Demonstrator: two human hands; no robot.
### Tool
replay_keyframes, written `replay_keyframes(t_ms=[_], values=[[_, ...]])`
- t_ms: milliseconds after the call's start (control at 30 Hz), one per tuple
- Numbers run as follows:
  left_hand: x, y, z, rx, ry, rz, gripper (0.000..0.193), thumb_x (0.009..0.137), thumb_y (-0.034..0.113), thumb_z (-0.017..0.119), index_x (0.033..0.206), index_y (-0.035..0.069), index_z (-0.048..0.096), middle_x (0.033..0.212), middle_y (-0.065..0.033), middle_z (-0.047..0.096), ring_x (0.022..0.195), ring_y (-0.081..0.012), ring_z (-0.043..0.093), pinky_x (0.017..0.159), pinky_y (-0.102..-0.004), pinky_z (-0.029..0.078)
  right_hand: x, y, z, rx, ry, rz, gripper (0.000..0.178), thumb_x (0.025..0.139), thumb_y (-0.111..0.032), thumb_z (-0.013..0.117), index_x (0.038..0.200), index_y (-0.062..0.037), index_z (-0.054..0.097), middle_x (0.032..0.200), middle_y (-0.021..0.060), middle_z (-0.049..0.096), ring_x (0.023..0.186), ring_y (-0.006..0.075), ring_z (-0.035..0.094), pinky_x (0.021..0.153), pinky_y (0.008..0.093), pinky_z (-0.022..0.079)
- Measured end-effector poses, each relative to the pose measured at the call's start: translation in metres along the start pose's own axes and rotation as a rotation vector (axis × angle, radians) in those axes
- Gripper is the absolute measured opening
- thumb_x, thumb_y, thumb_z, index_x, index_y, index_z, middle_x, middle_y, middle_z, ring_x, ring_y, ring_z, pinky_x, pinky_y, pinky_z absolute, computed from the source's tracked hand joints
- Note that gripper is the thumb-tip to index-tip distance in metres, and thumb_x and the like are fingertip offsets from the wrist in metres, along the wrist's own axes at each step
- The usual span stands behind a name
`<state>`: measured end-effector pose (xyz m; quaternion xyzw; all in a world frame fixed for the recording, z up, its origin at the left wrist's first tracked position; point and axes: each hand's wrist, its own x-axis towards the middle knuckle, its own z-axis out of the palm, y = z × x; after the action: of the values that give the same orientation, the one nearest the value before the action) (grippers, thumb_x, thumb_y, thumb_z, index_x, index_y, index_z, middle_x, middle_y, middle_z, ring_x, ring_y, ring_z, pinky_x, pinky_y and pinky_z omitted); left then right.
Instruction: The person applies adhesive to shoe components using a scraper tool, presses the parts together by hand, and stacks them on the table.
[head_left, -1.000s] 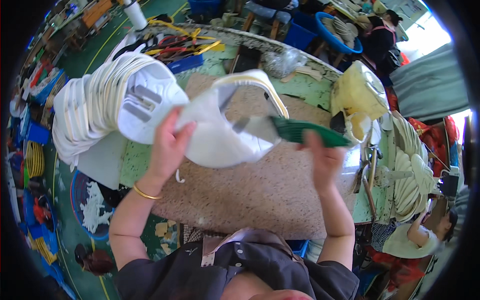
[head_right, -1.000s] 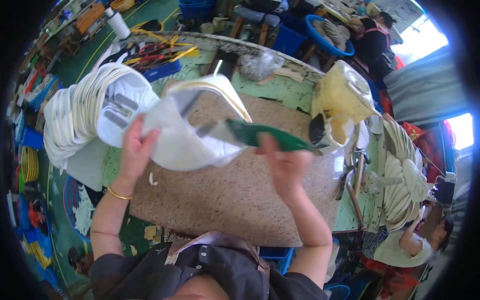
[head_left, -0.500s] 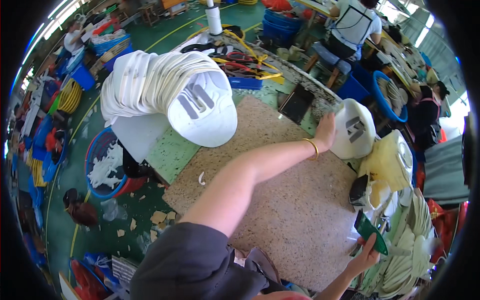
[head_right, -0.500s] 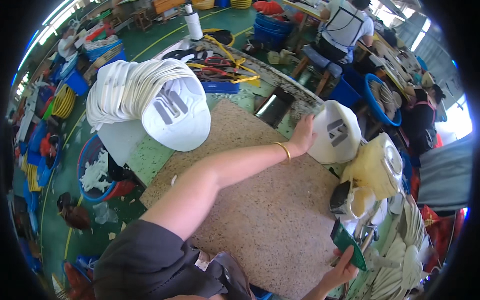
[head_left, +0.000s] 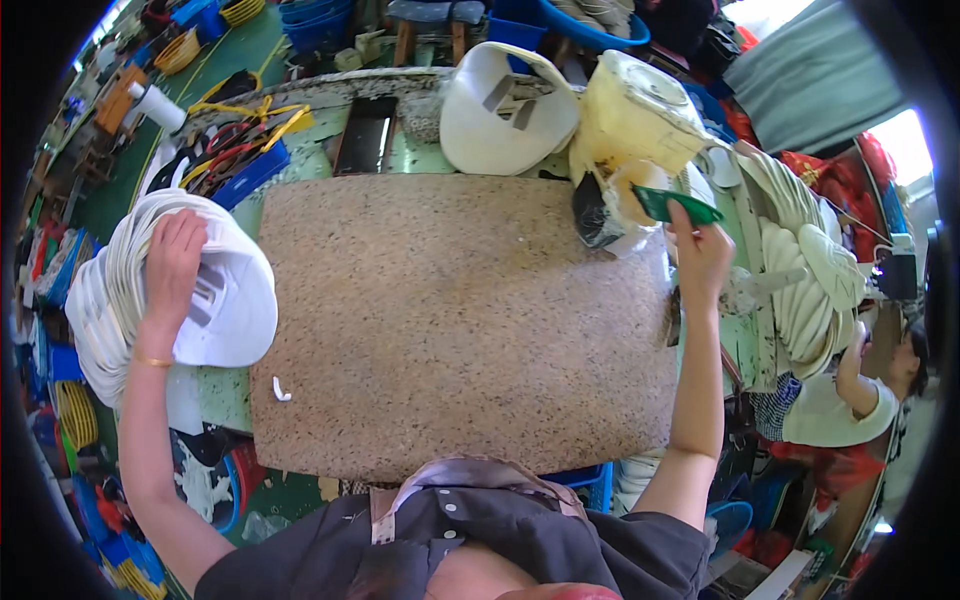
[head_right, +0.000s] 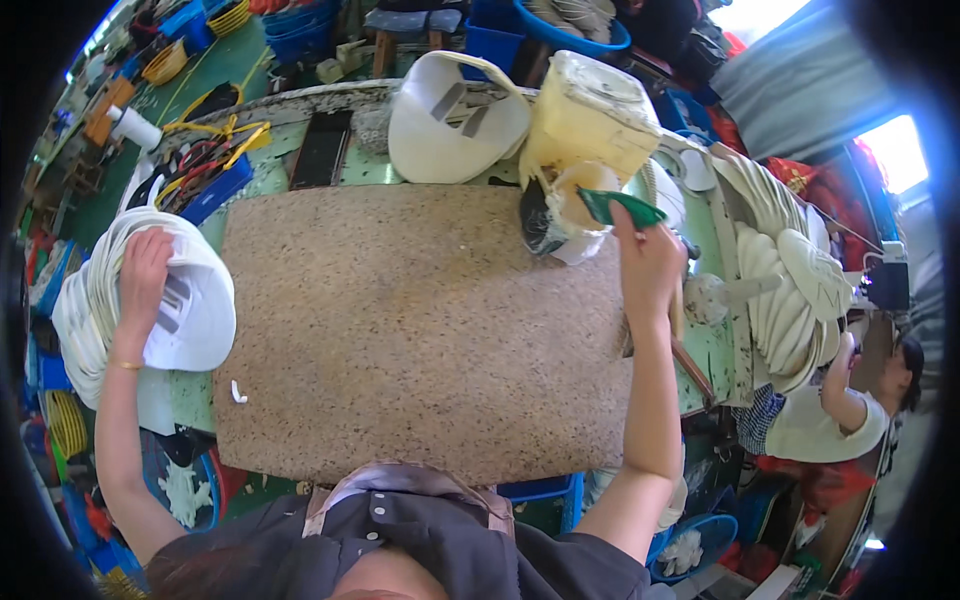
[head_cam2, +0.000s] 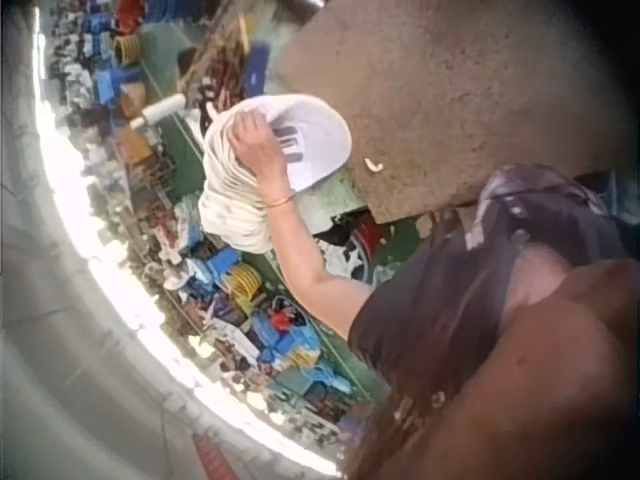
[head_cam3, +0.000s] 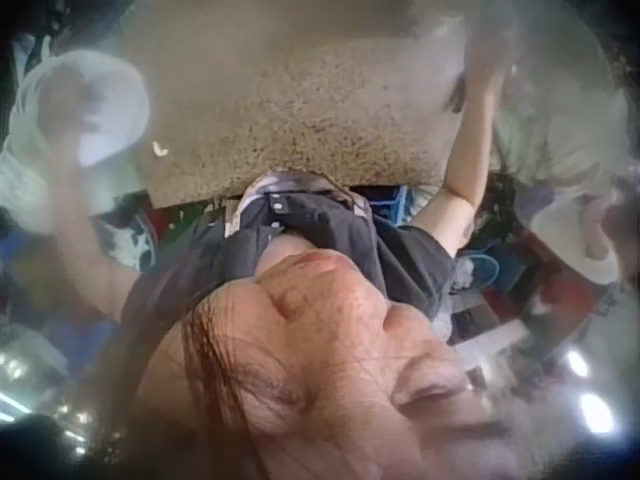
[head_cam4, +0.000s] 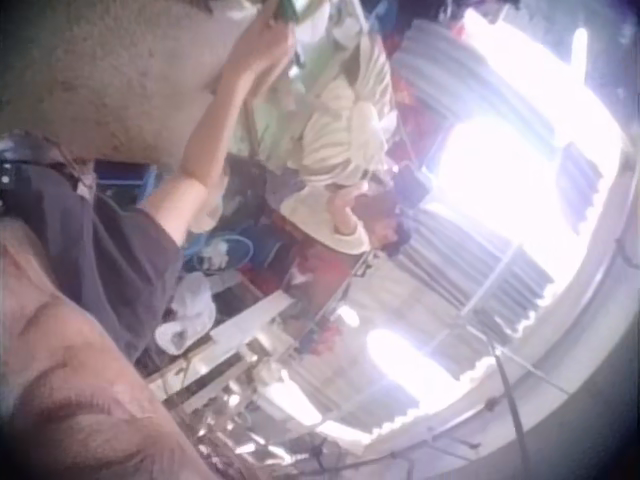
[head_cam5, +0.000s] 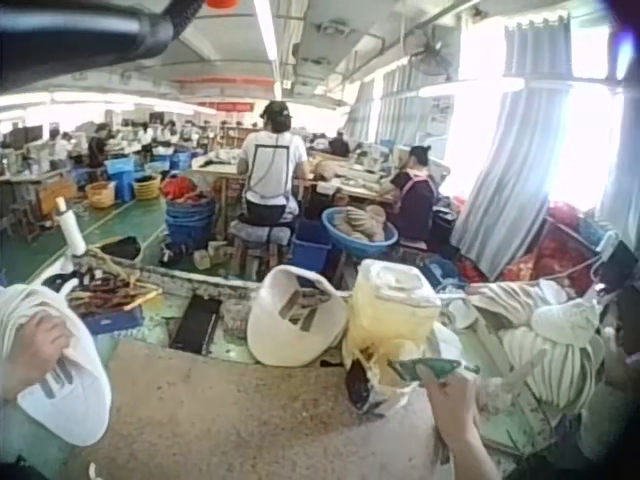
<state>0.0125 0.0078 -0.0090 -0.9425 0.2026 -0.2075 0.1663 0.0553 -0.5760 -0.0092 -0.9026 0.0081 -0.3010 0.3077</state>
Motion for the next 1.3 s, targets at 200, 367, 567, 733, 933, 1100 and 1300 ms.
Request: replay_keyframes(t_ms=[200,367,567,733,933,1100,1300], values=[[0.013,0.007,-0.082,-0.475,-0.242,-0.406,0.04,0.071,-0.01,0.05,0.109,0.003,0.055,0.113,-0.0132,0.058,0.113,-0.0332,0.05,0.099,-0.0393,0.037,0.026,0.019,0.012,-0.091,-0.311,0.139,0.031,0.084,-0.026,0.065,0.08,0.0046,0.066,0.065,0.0138,0.066,0.054,0.0218,0.062,0.055,0.0295,0.048],[0.014,0.018,-0.098,-0.469,-0.436,-0.146,0.06,0.08,-0.007,0.047,0.137,0.011,0.041,0.127,-0.0161,0.052,0.12,-0.024,0.049,0.101,-0.0293,0.035,0.029,0.024,0.015,0.246,-0.25,0.318,0.03,0.085,-0.026,0.063,0.08,0.0038,0.067,0.062,0.0099,0.065,0.051,0.0137,0.061,0.05,0.0256,0.049],[0.064,-0.02,-0.132,-1.002,-0.069,-0.262,0.022,0.081,-0.003,0.047,0.102,0.001,0.051,0.096,-0.0079,0.06,0.095,-0.015,0.055,0.092,-0.0282,0.04,0.011,0.025,0.02,0.366,-0.111,0.254,0.028,0.085,-0.024,0.065,0.082,0.0035,0.067,0.062,0.0085,0.064,0.053,0.0105,0.061,0.052,0.0234,0.049],[0.079,0.012,-0.083,-0.822,-0.636,0.006,0.021,0.073,0.002,0.059,0.092,0.002,0.05,0.086,-0.0104,0.058,0.086,-0.0226,0.057,0.079,-0.0339,0.043,0.017,0.034,0.025,0.516,-0.171,0.361,0.03,0.084,-0.027,0.066,0.08,0.003,0.065,0.064,0.0068,0.063,0.052,0.0114,0.058,0.051,0.0244,0.048],[0.075,0.05,-0.017,-0.517,-0.153,0.061,0.02,0.07,0.002,0.064,0.087,0.003,0.054,0.082,-0.0114,0.058,0.081,-0.0297,0.056,0.071,-0.0399,0.045,0.009,0.044,0.008,0.762,-0.07,0.544,0.02,0.082,-0.023,0.07,0.081,-0.0052,0.061,0.068,0.004,0.063,0.055,0.0105,0.059,0.05,0.021,0.048],[0.028,0.074,-0.029,-0.636,-0.404,0.285,0.049,0.061,0.001,0.068,0.109,0.003,0.057,0.098,-0.0154,0.058,0.099,-0.0324,0.053,0.088,-0.04,0.041,0.001,0.073,0.016,0.993,-0.028,0.75,0.017,0.08,-0.017,0.071,0.085,-0.0053,0.059,0.069,0.0051,0.063,0.054,0.0139,0.06,0.05,0.0234,0.049],[0.015,0.046,-0.102,-1.044,-0.997,0.105,0.034,0.075,0.003,0.06,0.109,0.005,0.057,0.101,-0.0127,0.06,0.096,-0.0258,0.056,0.089,-0.0351,0.04,-0.005,0.084,0.007,1.034,0.089,0.778,0.019,0.08,-0.016,0.072,0.075,-0.0086,0.055,0.07,0.0061,0.061,0.059,0.0165,0.06,0.055,0.0262,0.051]])
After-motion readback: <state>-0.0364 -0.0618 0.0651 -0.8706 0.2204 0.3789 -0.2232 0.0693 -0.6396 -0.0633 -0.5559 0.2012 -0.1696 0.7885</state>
